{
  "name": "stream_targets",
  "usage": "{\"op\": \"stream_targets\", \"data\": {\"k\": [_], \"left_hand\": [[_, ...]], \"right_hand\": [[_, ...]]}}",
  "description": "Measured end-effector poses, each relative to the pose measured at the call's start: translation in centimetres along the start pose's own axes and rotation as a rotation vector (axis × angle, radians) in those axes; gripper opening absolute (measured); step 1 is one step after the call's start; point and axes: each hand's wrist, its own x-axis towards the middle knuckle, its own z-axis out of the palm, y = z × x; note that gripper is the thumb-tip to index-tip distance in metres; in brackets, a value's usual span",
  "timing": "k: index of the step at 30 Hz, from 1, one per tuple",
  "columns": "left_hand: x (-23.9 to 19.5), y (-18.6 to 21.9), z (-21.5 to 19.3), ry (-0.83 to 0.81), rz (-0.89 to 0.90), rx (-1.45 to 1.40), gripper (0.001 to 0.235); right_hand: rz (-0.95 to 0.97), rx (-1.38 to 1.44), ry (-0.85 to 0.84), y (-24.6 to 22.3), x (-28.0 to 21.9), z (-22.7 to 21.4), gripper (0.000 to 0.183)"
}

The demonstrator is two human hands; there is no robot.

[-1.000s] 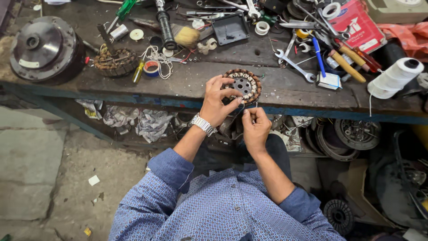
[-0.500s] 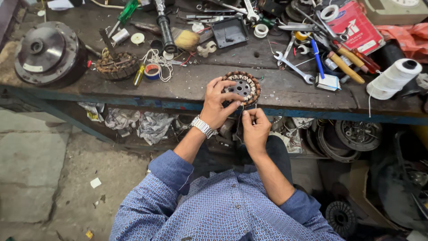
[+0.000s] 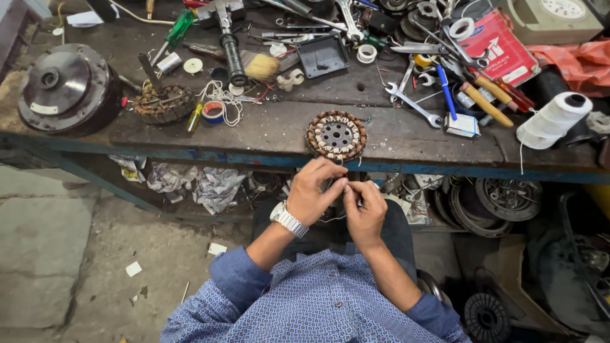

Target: The person sits at a workbench and repeatedly threads a white string through the slots of a motor stator. The person pulls the string through, adjusts the stator, and repeats the threading action multiple times.

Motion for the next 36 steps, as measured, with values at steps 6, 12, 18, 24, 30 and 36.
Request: {"op": "stream_targets", "data": {"k": [6,12,18,24,30,36], "left_hand": [[-0.6,-2.1,0.8,-0.046,-0.233,-0.297,0.012],[-1.1,-3.9,1.5,-0.135,-0.288,-0.524,0.009],[-1.8,-2.0,2.2,-0.077,-0.283,-0.48,0.007],[-2.0,-0.6,1.7,0.02,0.315,0.159,0.018],[-1.3,-2.6,2.1,0.199,-0.23,-0.16,0.005],[-0.5,-5.2,2.1,0.216,-0.334,-0.626,0.011]], "right_hand": [[-0.01,0.045,-0.028,-0.3,-0.3,-0.6,0.006],[0.053,0.063,-0.055,0.0,-1.0,-0.4,0.007],[0.154,0.091,-0.084,1.5,-2.0,-0.3,0.004],[0.324,0.138,-0.195,2.1,-2.2,-0.2,0.007],[0.225,0.156,-0.181,0.1,-1.7,-1.5,0.008],[0.105,0.168,-0.097,-1.5,-0.6,-2.1,0.016]]}}
